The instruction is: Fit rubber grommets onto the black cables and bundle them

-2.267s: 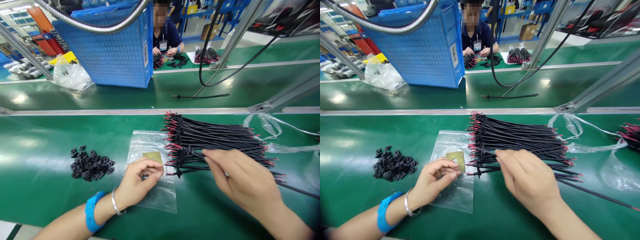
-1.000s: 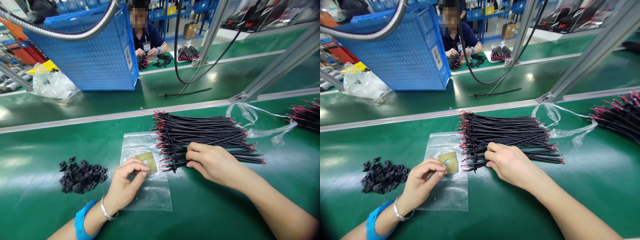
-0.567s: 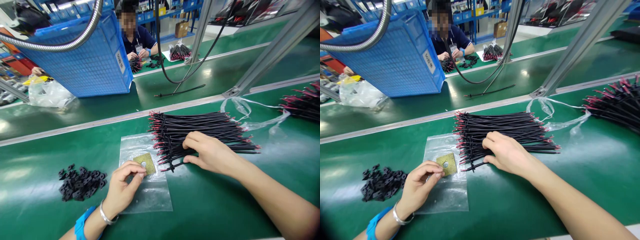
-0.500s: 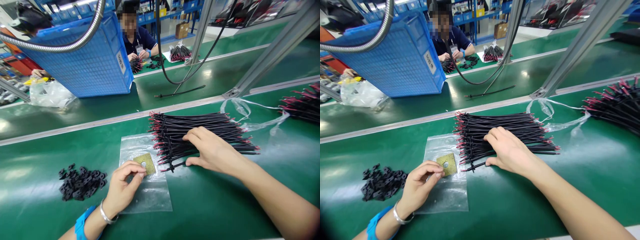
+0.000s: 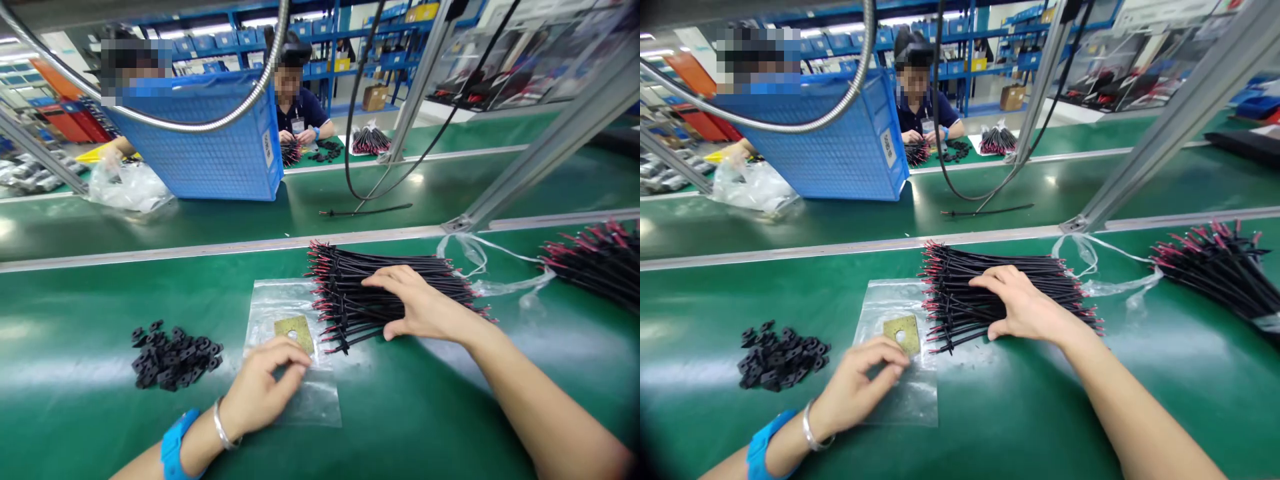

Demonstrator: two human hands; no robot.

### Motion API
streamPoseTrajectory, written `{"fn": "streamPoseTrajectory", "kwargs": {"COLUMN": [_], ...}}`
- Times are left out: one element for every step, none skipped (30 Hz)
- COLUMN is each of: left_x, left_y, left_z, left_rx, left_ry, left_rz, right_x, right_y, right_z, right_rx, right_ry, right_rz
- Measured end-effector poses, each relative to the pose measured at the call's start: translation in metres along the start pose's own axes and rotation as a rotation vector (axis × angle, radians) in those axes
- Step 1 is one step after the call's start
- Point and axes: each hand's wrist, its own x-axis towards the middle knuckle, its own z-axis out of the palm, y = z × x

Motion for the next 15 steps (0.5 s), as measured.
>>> {"fn": "streamPoseTrajectory", "kwargs": {"left_x": [-0.003, -0.006, -0.009, -0.011, -0.013, -0.012, -0.008, -0.002, 0.006, 0.017, 0.029, 0.042, 0.053, 0.063, 0.071], "left_y": [0.008, 0.015, 0.02, 0.025, 0.028, 0.029, 0.03, 0.03, 0.031, 0.032, 0.033, 0.035, 0.036, 0.037, 0.038], "left_z": [0.003, 0.008, 0.016, 0.027, 0.04, 0.057, 0.074, 0.091, 0.106, 0.119, 0.127, 0.131, 0.132, 0.131, 0.128], "left_rx": [-0.033, -0.076, -0.131, -0.203, -0.292, -0.407, -0.549, -0.69, -0.828, -0.968, -1.087, -1.164, -1.22, -1.251, -1.264], "left_ry": [-0.121, -0.256, -0.391, -0.509, -0.596, -0.65, -0.634, -0.579, -0.471, -0.315, -0.199, -0.115, -0.053, -0.022, -0.002], "left_rz": [0.016, 0.021, -0.001, -0.06, -0.161, -0.302, -0.448, -0.597, -0.727, -0.801, -0.838, -0.838, -0.821, -0.799, -0.78], "right_x": [0.006, 0.012, 0.02, 0.027, 0.034, 0.04, 0.044, 0.046, 0.046, 0.043, 0.039, 0.034, 0.028, 0.021, 0.014], "right_y": [0.008, 0.017, 0.025, 0.032, 0.039, 0.043, 0.046, 0.046, 0.045, 0.044, 0.041, 0.038, 0.035, 0.032, 0.029], "right_z": [-0.004, -0.008, -0.011, -0.013, -0.015, -0.016, -0.016, -0.016, -0.016, -0.016, -0.015, -0.014, -0.013, -0.012, -0.011], "right_rx": [0.016, 0.015, -0.002, -0.025, -0.042, -0.056, -0.067, -0.081, -0.1, -0.121, -0.143, -0.165, -0.184, -0.203, -0.219], "right_ry": [-0.025, -0.063, -0.116, -0.185, -0.244, -0.296, -0.333, -0.353, -0.37, -0.381, -0.39, -0.399, -0.405, -0.406, -0.401], "right_rz": [0.044, 0.092, 0.138, 0.173, 0.189, 0.193, 0.185, 0.172, 0.16, 0.15, 0.139, 0.13, 0.123, 0.119, 0.118]}}
